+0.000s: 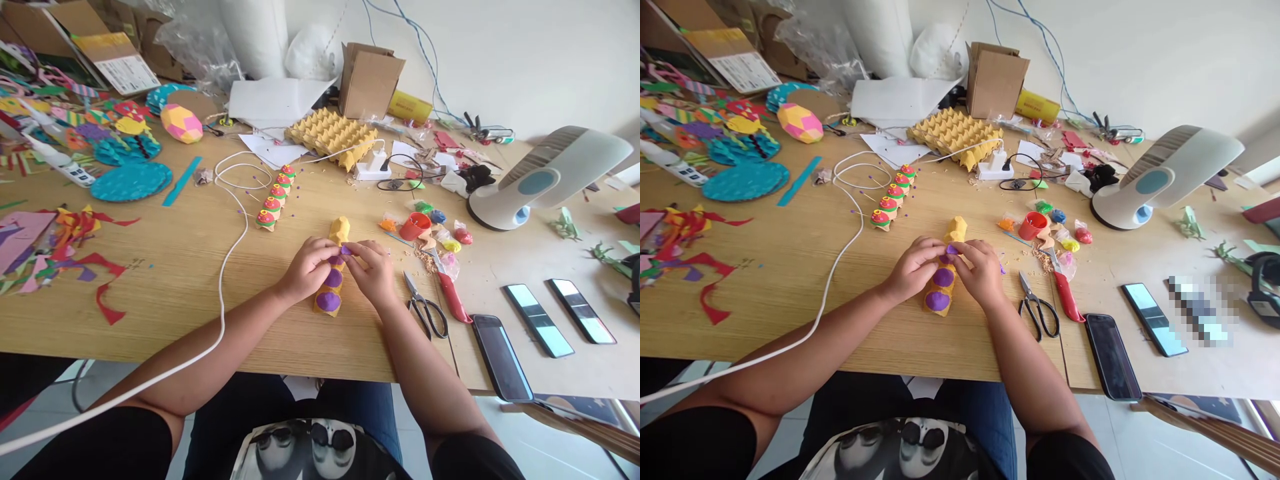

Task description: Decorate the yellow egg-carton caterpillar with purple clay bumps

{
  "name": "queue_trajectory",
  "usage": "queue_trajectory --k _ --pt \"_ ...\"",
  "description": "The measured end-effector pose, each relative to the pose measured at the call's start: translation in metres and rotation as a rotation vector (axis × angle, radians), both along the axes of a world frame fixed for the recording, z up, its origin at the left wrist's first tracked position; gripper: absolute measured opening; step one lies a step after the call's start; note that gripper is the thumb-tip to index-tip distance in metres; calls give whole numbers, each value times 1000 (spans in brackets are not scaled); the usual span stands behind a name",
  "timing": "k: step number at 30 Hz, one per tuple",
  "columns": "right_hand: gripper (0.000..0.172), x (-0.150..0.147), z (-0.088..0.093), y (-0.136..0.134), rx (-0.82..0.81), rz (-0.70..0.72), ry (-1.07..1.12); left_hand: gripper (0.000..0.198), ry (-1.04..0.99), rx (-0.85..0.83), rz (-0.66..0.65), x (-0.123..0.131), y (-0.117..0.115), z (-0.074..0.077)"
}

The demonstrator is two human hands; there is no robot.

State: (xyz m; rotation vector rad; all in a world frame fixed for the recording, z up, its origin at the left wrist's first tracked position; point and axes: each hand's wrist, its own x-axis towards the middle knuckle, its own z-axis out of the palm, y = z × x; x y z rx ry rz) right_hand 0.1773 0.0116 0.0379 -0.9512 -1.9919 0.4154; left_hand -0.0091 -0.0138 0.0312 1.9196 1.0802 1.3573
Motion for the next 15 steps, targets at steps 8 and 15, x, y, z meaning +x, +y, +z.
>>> queue_trajectory --k 8,15 --pt "39 -3 0 -2 -270 -129 267 38 45 98 248 -6 6 -5" --pt "52 -9 -3 -9 -278 46 93 25 43 123 74 -4 3 -1"
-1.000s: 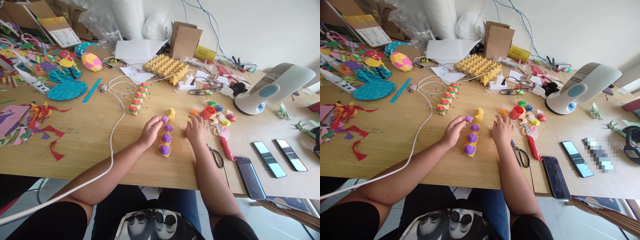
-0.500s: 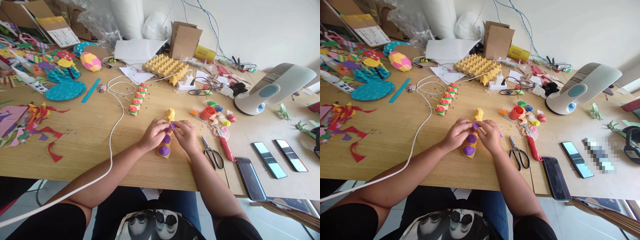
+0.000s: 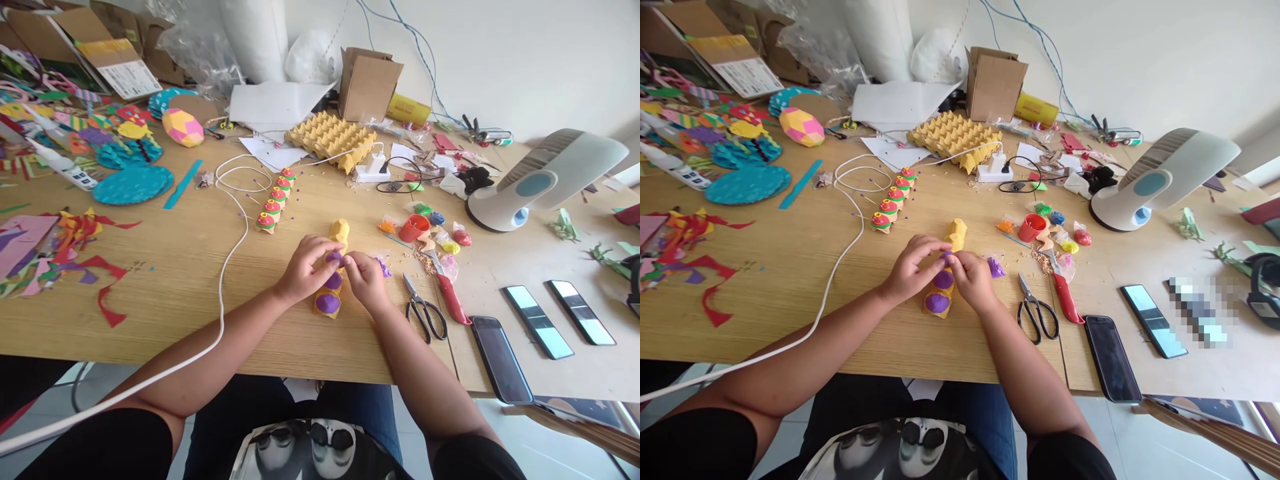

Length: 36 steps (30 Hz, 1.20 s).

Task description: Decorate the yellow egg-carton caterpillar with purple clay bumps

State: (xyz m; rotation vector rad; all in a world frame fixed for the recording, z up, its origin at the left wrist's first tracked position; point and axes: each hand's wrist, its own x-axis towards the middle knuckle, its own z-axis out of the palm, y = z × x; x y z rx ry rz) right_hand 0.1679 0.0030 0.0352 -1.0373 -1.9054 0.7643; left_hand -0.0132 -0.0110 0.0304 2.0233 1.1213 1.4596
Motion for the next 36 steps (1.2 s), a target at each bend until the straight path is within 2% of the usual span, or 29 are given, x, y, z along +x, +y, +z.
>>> queue_trajectory --k 5,13,16,20,25,29,36 --pt "55 -3 -2 -3 61 -58 -42 18 -8 68 -78 1 -2 3" --pt "58 -4 3 -5 -116 72 109 9 -53 88 -24 2 0 2" --pt "53 -4 3 -3 -157 96 150 13 -56 58 -20 3 0 2" --pt "56 -2 -2 0 -196 74 166 24 -40 19 -47 3 -2 2" --pt "58 1 -2 0 -172 130 74 14 -63 -30 -38 3 -3 3" --pt "61 1 2 0 -170 126 89 11 -123 -82 -6 3 -2 3" --pt "42 2 -2 3 -263 152 207 13 -150 -93 38 1 1 -1"
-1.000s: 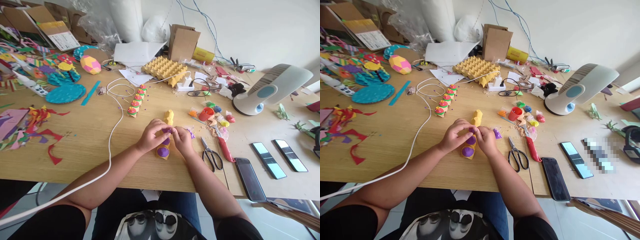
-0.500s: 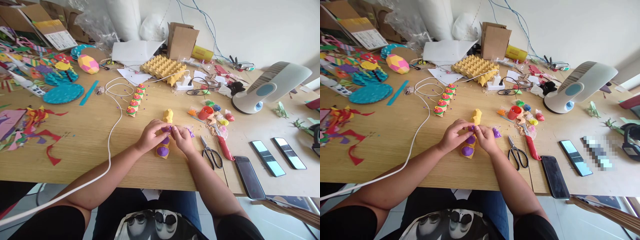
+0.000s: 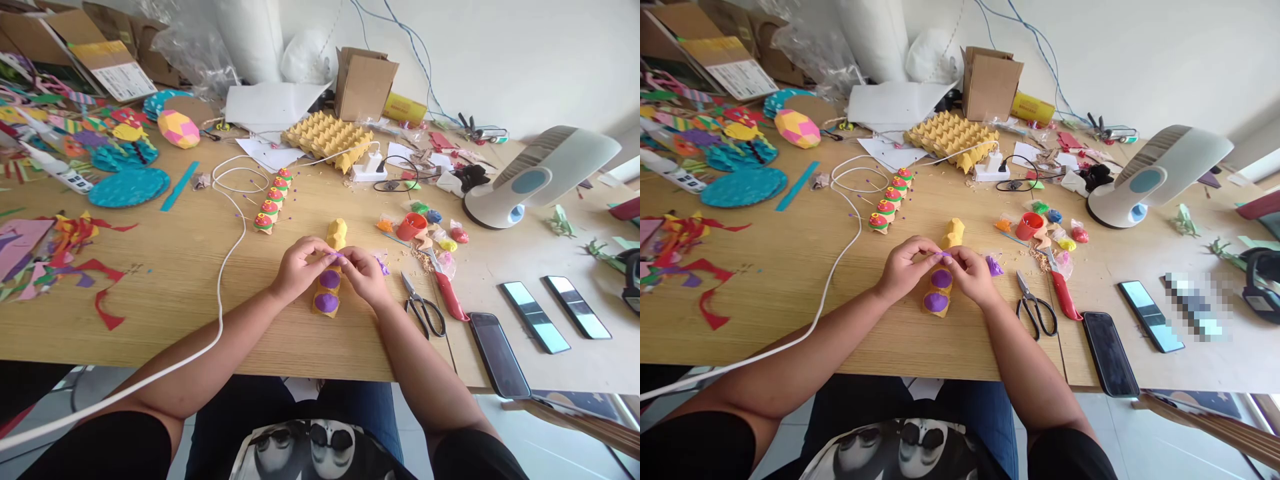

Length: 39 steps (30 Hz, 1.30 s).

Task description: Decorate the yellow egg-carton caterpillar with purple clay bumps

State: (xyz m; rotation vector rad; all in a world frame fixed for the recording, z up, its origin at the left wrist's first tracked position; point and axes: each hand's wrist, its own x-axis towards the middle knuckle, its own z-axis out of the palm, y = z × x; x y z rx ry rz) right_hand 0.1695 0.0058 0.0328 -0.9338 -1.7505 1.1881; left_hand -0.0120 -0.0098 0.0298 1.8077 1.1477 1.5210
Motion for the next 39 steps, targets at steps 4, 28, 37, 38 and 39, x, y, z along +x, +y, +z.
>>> queue_trajectory --k 4,28,37,38,39 --pt "40 -1 -1 0 22 -24 6 15 81 -12 6 0 -1 -4" --pt "48 -1 7 -2 55 -87 -67 29 199 -19 58 -2 0 0" --pt "52 -1 5 1 48 -118 -85 29 146 -47 71 -4 1 -3" --pt "53 0 5 1 55 -121 -102 31 161 -49 79 -4 0 -3" --pt "55 0 5 1 62 -123 -118 33 175 -51 83 -5 0 -3"
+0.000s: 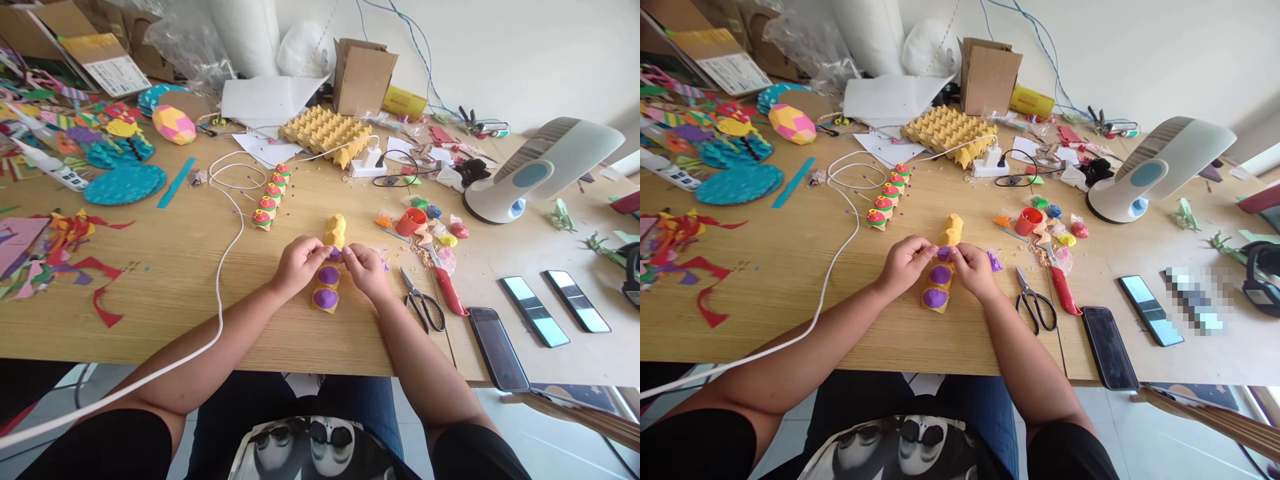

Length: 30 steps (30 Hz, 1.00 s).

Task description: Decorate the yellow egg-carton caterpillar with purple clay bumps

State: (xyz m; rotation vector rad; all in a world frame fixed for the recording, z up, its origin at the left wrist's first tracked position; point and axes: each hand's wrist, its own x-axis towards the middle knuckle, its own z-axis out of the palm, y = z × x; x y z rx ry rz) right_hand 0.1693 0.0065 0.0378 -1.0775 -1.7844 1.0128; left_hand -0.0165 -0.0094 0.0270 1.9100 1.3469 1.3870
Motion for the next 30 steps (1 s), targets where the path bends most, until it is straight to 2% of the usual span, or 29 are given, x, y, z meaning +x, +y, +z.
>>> queue_trajectory --k 5,11,17,24,27,30 --pt "54 2 -3 3 0 -22 -21 40 -79 -61 -30 -1 5 -5" --pt "37 2 -15 14 -16 -132 147 46 -273 -196 -6 -2 17 -23" --pt "35 -3 -24 20 -94 -108 167 54 -347 -288 -88 -2 20 -33" --pt "33 -5 -31 24 -94 -73 126 56 -478 -350 -140 0 21 -34" --pt "34 -3 -32 24 -125 -89 107 51 -555 -427 -86 1 22 -32" --pt "34 -3 -31 23 -142 -91 90 44 -531 -477 -34 0 22 -30"
